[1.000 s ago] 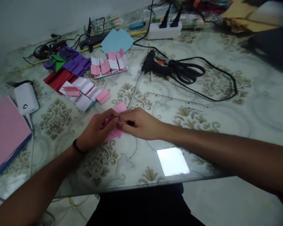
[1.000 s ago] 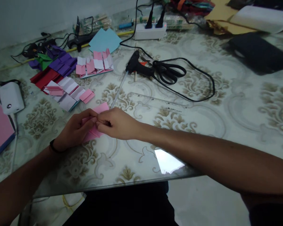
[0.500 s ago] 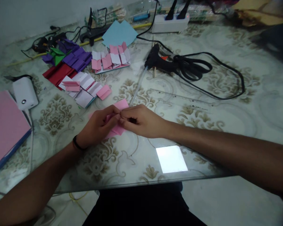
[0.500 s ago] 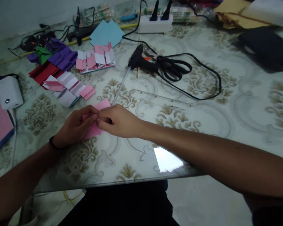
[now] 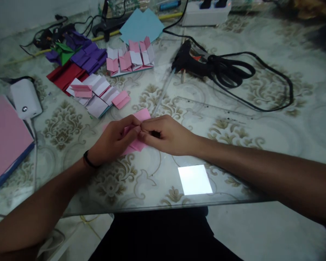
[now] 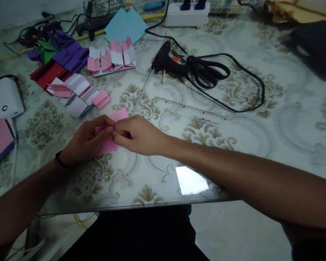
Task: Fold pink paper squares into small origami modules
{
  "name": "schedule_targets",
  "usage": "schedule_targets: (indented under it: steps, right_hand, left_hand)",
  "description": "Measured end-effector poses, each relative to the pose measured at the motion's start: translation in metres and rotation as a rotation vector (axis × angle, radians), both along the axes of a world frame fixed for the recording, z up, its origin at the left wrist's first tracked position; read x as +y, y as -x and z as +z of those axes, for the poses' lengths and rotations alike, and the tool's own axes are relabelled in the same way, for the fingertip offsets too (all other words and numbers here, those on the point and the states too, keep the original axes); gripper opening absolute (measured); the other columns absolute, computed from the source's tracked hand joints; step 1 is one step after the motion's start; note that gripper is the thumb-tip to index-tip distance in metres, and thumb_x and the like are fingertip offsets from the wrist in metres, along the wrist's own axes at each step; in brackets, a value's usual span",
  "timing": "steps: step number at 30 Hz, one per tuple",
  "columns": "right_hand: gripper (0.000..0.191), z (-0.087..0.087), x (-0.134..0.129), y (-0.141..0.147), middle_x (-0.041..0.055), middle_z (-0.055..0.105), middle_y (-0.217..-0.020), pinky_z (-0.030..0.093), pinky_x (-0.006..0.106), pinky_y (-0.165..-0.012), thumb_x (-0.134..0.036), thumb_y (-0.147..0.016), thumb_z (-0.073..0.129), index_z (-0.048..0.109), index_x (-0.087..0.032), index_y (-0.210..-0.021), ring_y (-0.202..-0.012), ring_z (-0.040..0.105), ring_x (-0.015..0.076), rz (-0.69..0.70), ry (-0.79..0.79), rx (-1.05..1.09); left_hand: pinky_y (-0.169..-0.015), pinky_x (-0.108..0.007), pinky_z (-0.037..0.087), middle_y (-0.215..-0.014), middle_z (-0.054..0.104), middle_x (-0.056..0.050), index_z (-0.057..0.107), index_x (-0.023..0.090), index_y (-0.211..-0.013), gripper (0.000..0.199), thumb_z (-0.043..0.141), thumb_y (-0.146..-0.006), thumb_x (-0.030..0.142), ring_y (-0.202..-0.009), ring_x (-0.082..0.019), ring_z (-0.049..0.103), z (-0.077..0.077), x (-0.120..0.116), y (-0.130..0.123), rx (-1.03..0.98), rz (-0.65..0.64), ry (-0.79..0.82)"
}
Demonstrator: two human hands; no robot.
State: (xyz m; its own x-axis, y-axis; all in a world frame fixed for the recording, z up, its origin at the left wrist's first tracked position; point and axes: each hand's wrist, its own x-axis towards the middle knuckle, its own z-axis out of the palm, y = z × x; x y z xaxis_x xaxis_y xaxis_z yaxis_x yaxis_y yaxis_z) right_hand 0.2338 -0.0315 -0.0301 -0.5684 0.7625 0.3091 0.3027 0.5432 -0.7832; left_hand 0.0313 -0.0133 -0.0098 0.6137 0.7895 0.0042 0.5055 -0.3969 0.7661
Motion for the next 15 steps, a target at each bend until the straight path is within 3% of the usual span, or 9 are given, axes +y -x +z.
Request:
schedule_targets:
  steps: [15]
  right_hand:
    - [0.032,-0.0015,0.0010,0.0018,-0.0053,0.037,-0.058,0.029,0.024,-0.057,-0.019,-0.092,0.050,0.038,-0.019,-0.062,-0.055,0.038,0.0086,0.009,0.009,0.019]
  left_hand:
    - [-0.064,-0.026,0.039,-0.072,0.056,0.003,0.060,0.017,-0.088,0.017,0.049,-0.095,0.029,-0.066,-0.012,0.050,0.0007,-0.0006,0.0003,-0.015,-0.001,0.014]
